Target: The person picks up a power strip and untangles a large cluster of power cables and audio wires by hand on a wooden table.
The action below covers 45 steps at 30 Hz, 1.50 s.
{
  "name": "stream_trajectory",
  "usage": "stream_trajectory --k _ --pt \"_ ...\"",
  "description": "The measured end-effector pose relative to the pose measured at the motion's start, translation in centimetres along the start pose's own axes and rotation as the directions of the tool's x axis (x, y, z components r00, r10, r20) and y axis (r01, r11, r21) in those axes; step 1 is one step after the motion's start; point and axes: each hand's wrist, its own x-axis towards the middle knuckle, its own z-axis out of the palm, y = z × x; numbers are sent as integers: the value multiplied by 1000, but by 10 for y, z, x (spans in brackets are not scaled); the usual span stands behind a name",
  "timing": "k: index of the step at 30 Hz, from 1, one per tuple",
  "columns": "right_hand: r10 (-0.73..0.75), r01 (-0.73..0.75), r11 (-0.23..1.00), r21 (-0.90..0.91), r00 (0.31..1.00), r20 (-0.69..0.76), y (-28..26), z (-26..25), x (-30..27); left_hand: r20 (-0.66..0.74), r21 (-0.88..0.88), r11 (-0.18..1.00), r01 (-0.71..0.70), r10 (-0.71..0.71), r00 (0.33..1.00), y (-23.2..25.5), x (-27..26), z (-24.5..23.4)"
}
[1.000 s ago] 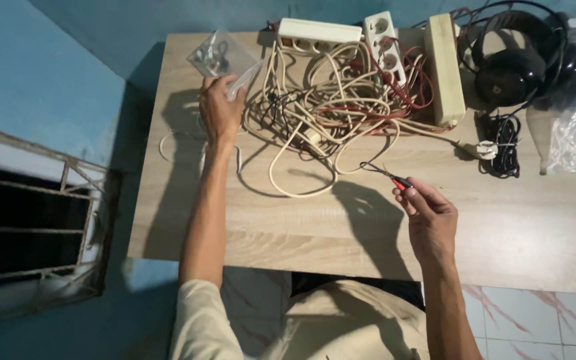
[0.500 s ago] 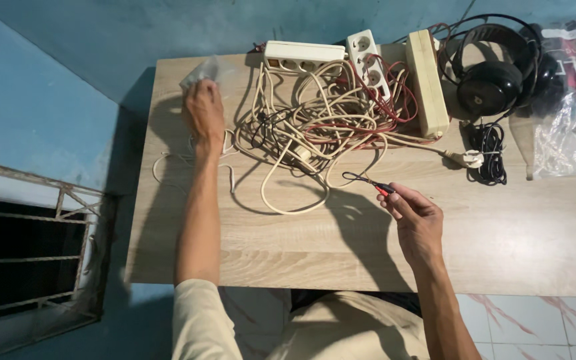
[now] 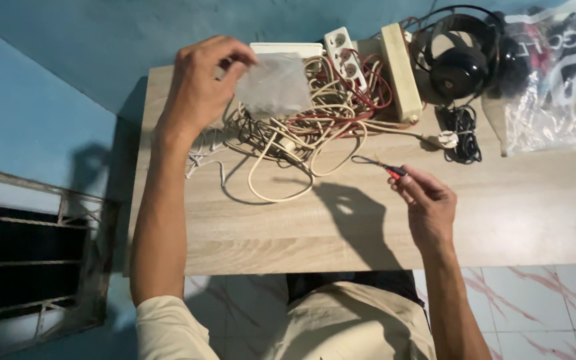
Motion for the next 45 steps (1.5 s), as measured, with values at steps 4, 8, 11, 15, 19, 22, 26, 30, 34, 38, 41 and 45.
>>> stream_trajectory --k 4,8,11,15,19,22,26,30,34,38,41,45 --pt "-163 166 985 -39 985 52 -36 -20 2 235 -27 999 36 -28 972 51 11 13" --pt "-327 338 934 -113 939 107 -96 -30 3 513 -159 983 91 3 858 85 21 51" --pt "-389 429 870 -241 900 197 -140 -25 -2 641 -204 976 74 76 764 98 20 87" --pt "-390 566 718 -405 809 440 -176 0 0 722 -210 977 45 124 681 106 19 129" --pt "-262 684 387 -619 725 637 -194 30 -2 782 -167 984 54 99 616 109 19 147" --pt "-151 747 93 -659 664 732 -199 52 1 814 -140 986 92 62 577 109 19 155" --pt "-13 743 35 -668 669 743 -198 71 1 772 -181 980 79 92 630 102 15 163" --pt "127 732 11 -681 674 727 -191 84 4 766 -101 995 23 63 640 99 13 163" --pt "293 661 14 -750 714 635 -181 95 3 796 -75 995 70 18 605 108 18 157" --pt "221 768 32 -640 619 753 -176 94 6 806 -97 987 128 2 592 113 19 151" --pt "37 818 40 -574 572 819 -180 84 9 789 -98 989 114 7 614 111 18 150" --pt "-34 751 124 -648 656 754 -183 65 10 761 -143 987 79 59 646 107 21 144"
